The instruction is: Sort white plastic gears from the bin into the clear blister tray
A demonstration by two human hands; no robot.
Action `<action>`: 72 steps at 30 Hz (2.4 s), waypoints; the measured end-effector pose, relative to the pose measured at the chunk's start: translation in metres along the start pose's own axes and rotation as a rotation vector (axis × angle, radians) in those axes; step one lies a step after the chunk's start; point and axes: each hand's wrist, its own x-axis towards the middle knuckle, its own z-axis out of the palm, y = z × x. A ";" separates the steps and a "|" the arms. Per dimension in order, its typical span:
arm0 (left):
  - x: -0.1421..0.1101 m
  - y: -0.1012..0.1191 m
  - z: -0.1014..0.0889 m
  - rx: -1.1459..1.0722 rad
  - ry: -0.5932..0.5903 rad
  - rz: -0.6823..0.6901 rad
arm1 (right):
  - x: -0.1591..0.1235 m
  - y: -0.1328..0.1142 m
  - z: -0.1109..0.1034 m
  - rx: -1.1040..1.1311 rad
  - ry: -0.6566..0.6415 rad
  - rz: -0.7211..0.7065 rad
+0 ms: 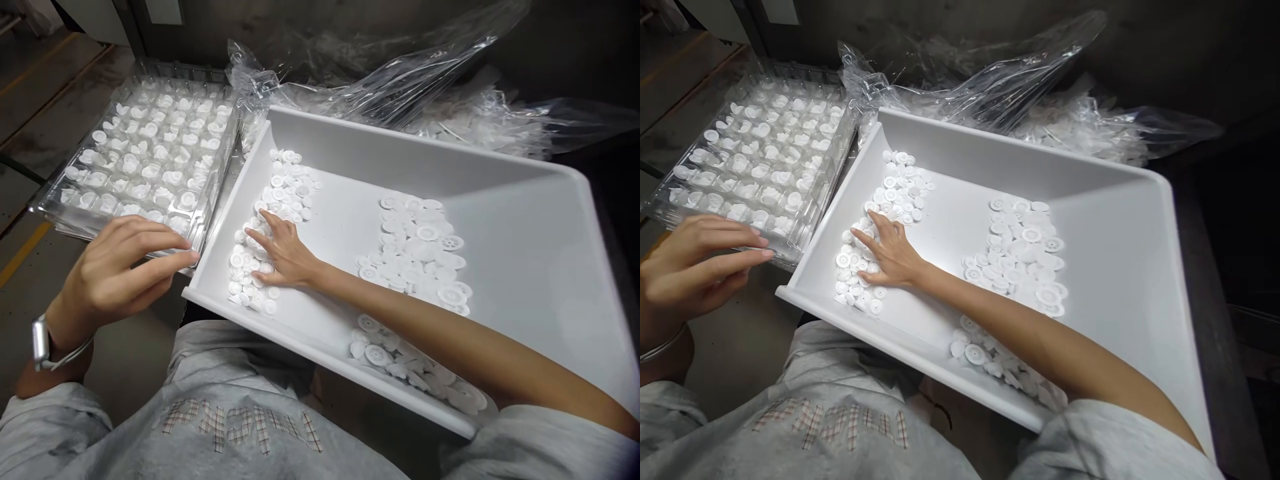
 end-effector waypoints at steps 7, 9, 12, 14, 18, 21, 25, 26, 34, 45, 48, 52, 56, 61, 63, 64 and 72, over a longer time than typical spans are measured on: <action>0.008 0.006 0.022 -0.048 -0.030 -0.044 | -0.001 -0.001 0.002 -0.025 0.024 0.012; 0.009 0.009 0.026 -0.079 -0.013 -0.041 | -0.001 -0.001 0.002 -0.035 0.026 0.004; 0.010 0.014 0.031 -0.111 0.002 -0.040 | 0.000 -0.001 0.001 -0.038 0.033 -0.020; 0.012 0.018 0.034 -0.135 0.016 -0.049 | 0.001 -0.001 0.001 -0.035 0.041 -0.037; 0.015 0.024 0.040 -0.189 0.057 -0.057 | 0.000 -0.002 0.001 -0.034 0.054 -0.044; 0.017 0.026 0.043 -0.200 0.069 -0.067 | 0.000 -0.004 0.002 -0.042 0.069 -0.015; 0.019 0.027 0.043 -0.217 0.094 -0.075 | 0.002 -0.005 0.004 -0.047 0.086 0.023; 0.019 0.028 0.043 -0.224 0.095 -0.078 | 0.003 -0.005 0.005 -0.045 0.088 0.029; 0.017 0.039 0.048 -0.291 0.112 -0.117 | 0.009 -0.002 0.008 -0.041 0.072 0.095; 0.025 0.051 0.058 -0.394 0.104 -0.123 | 0.013 -0.010 0.005 -0.052 0.052 0.143; 0.028 0.053 0.062 -0.408 0.100 -0.110 | 0.014 -0.009 0.006 -0.052 0.041 0.164; 0.036 0.051 0.061 -0.366 -0.049 -0.087 | 0.015 -0.008 0.008 -0.041 0.018 0.206; 0.045 0.050 0.056 -0.289 -0.242 -0.024 | 0.017 -0.007 0.008 -0.020 0.012 0.238; 0.048 0.053 0.055 -0.301 -0.276 0.004 | 0.019 -0.006 0.007 0.012 -0.001 0.235; 0.047 0.054 0.057 -0.318 -0.269 -0.012 | 0.019 -0.006 0.007 0.026 -0.010 0.235; 0.046 0.055 0.058 -0.328 -0.263 -0.022 | 0.019 -0.006 0.007 0.032 -0.013 0.236; 0.045 0.057 0.059 -0.349 -0.316 -0.067 | 0.015 -0.005 0.011 0.120 0.036 0.204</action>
